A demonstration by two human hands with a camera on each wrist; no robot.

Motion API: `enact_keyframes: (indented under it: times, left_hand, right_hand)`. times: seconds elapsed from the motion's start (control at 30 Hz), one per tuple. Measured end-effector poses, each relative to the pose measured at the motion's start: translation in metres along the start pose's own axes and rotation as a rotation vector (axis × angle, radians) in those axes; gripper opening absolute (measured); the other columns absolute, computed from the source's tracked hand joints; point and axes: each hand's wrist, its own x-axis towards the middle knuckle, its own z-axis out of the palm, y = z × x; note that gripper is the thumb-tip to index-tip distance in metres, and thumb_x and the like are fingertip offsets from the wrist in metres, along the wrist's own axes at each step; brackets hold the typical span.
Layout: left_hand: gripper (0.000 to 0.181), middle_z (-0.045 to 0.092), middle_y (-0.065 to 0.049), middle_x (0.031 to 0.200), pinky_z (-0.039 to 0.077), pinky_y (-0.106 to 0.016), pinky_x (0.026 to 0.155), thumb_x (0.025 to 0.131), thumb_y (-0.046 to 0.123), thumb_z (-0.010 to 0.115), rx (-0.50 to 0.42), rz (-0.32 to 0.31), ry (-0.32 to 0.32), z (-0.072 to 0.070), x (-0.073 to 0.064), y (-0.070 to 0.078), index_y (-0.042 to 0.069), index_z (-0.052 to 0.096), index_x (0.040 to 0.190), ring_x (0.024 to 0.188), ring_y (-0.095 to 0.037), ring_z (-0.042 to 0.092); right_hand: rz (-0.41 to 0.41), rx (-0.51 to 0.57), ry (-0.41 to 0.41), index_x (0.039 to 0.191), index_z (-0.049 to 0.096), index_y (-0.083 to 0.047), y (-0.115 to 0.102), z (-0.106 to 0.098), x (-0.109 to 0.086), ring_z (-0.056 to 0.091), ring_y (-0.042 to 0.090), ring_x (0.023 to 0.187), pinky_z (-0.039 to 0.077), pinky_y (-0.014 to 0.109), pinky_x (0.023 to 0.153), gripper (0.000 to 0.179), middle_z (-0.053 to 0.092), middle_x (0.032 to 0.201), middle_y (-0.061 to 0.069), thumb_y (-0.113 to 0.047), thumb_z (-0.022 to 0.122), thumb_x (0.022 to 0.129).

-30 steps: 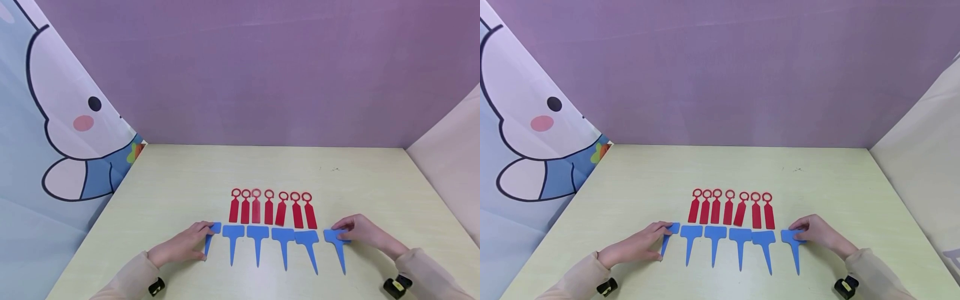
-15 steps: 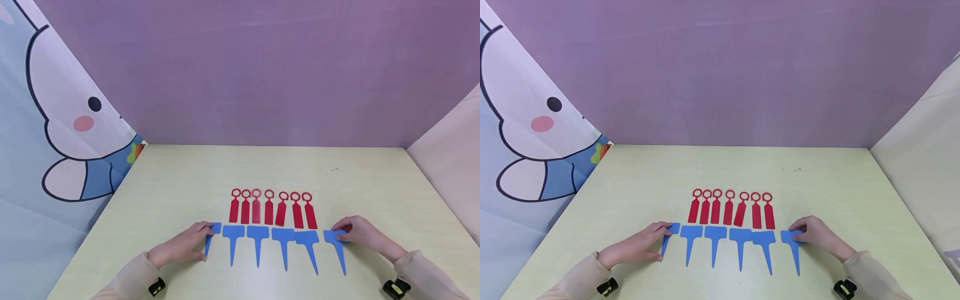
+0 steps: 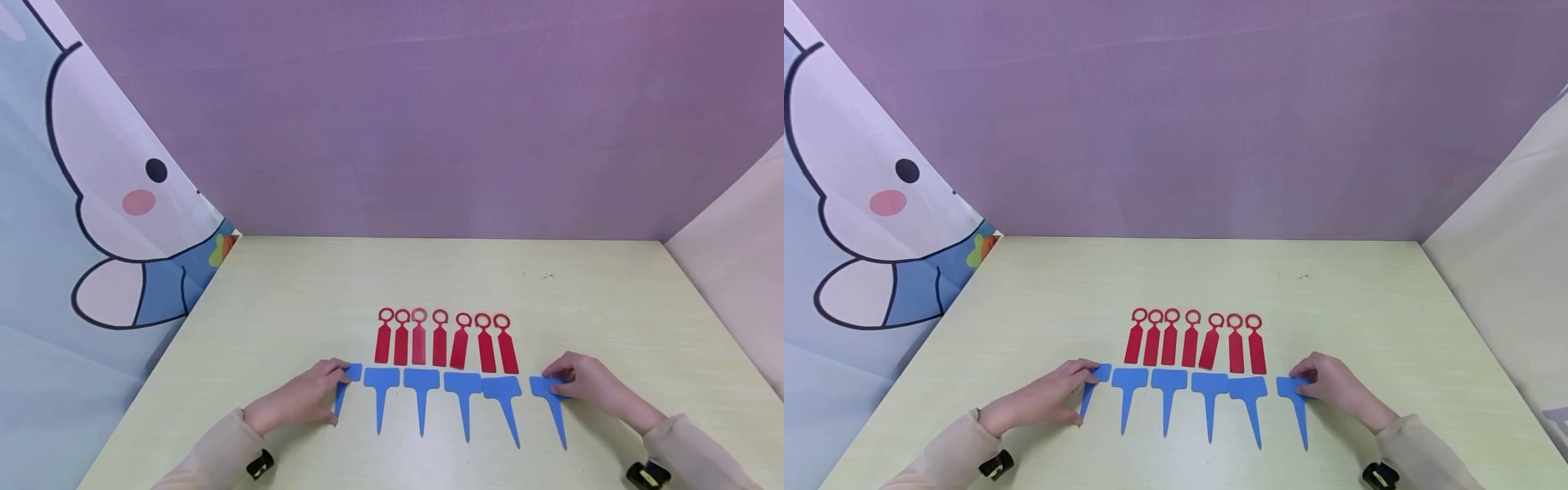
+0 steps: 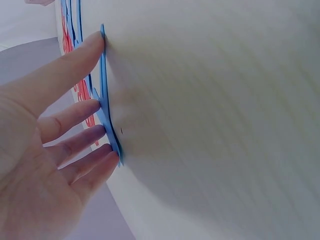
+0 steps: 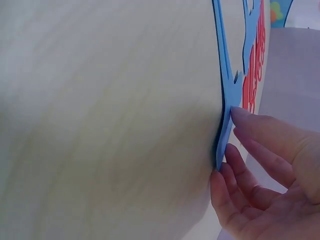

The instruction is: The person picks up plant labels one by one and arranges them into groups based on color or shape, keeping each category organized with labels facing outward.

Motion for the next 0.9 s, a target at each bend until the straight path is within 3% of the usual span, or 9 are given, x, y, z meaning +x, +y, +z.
enact_keyframes:
  times: [0.23,0.4,0.63,0.77,0.9]
  left_hand:
    - [0.056,0.041,-0.01,0.129,0.039,-0.037,0.095,0.067,0.028,0.077,0.018,-0.001,0.017,0.0,0.002,0.0,0.004,0.056,0.113,0.117,-0.025,0.039]
    - [0.056,0.042,-0.01,0.128,0.039,-0.038,0.095,0.066,0.026,0.077,0.003,-0.003,0.021,-0.001,0.004,0.0,0.004,0.056,0.112,0.116,-0.026,0.04]
    - [0.057,0.043,-0.008,0.128,0.039,-0.037,0.095,0.067,0.025,0.077,-0.036,-0.021,0.026,-0.003,0.006,-0.001,0.004,0.055,0.115,0.117,-0.025,0.04]
    - [0.052,0.045,-0.009,0.127,0.04,-0.039,0.094,0.073,0.023,0.073,-0.07,-0.036,0.077,-0.008,0.003,-0.003,0.005,0.053,0.117,0.116,-0.026,0.042]
    - [0.047,0.046,-0.012,0.126,0.04,-0.041,0.093,0.078,0.021,0.067,-0.062,-0.04,0.159,-0.014,0.0,-0.009,0.002,0.052,0.118,0.116,-0.028,0.043]
  right_hand:
    - [0.005,0.026,0.007,0.091,0.066,0.0,0.002,-0.001,0.001,0.052,0.012,0.071,0.048,0.021,0.061,0.023,0.06,0.083,0.002,-0.006,0.071,0.07]
    - [-0.019,0.038,0.054,0.093,0.066,0.0,0.003,-0.004,-0.002,0.055,0.01,0.073,0.049,0.022,0.063,0.022,0.063,0.086,0.005,-0.006,0.07,0.072]
    - [0.053,0.068,0.093,0.099,0.063,0.001,0.004,-0.015,-0.009,0.057,0.012,0.075,0.049,0.02,0.064,0.025,0.063,0.093,0.01,-0.007,0.066,0.076]
    - [0.027,0.036,0.153,0.098,0.063,0.002,0.009,-0.024,-0.012,0.058,0.008,0.073,0.049,0.02,0.062,0.023,0.063,0.093,0.014,-0.004,0.066,0.076]
    - [-0.015,-0.048,0.266,0.095,0.064,0.002,0.016,-0.032,-0.017,0.056,0.005,0.069,0.049,0.023,0.059,0.02,0.063,0.089,0.014,-0.004,0.066,0.077]
